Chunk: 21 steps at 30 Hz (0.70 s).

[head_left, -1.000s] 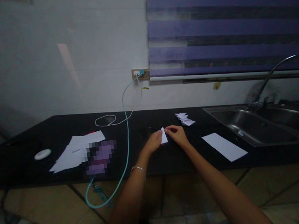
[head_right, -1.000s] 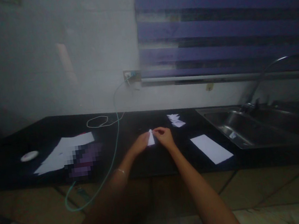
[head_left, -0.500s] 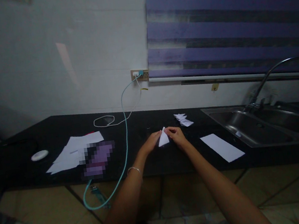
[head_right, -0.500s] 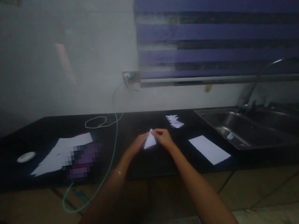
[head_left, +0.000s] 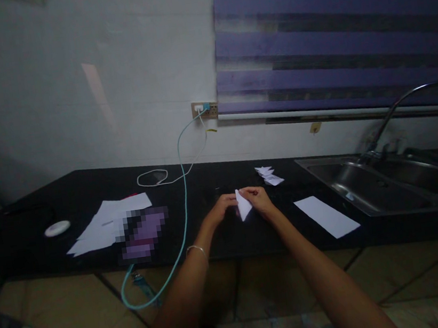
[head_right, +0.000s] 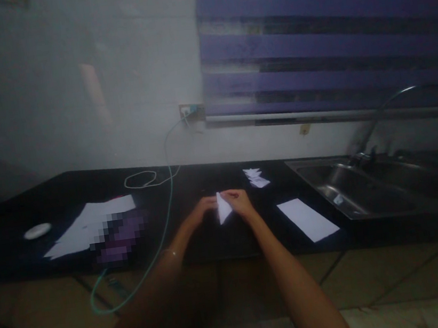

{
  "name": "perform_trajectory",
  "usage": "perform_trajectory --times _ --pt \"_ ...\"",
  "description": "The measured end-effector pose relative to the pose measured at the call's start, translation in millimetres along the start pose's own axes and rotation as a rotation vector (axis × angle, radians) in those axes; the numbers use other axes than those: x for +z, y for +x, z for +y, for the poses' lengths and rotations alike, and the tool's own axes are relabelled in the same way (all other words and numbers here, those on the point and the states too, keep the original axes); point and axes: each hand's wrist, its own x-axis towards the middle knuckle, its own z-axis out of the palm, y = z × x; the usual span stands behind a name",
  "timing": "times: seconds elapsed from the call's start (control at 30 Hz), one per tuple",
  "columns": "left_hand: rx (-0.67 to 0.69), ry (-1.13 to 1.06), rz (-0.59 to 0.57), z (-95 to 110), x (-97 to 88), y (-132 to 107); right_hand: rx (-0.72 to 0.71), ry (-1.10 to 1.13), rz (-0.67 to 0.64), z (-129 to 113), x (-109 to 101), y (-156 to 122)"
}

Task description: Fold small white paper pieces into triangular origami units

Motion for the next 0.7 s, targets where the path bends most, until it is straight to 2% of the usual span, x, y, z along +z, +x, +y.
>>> perform_trajectory --times 0.33,0.7 --pt "-0.008 0.031 -0.047 -15.8 -4.7 8.1 -0.032 -0.016 -0.047 5.1 -1.2 1.5" --pt "-0.001 0.028 -0.043 -14.3 -1.8 5.1 -0.024 -0.008 -0.019 4.8 -1.4 1.2"
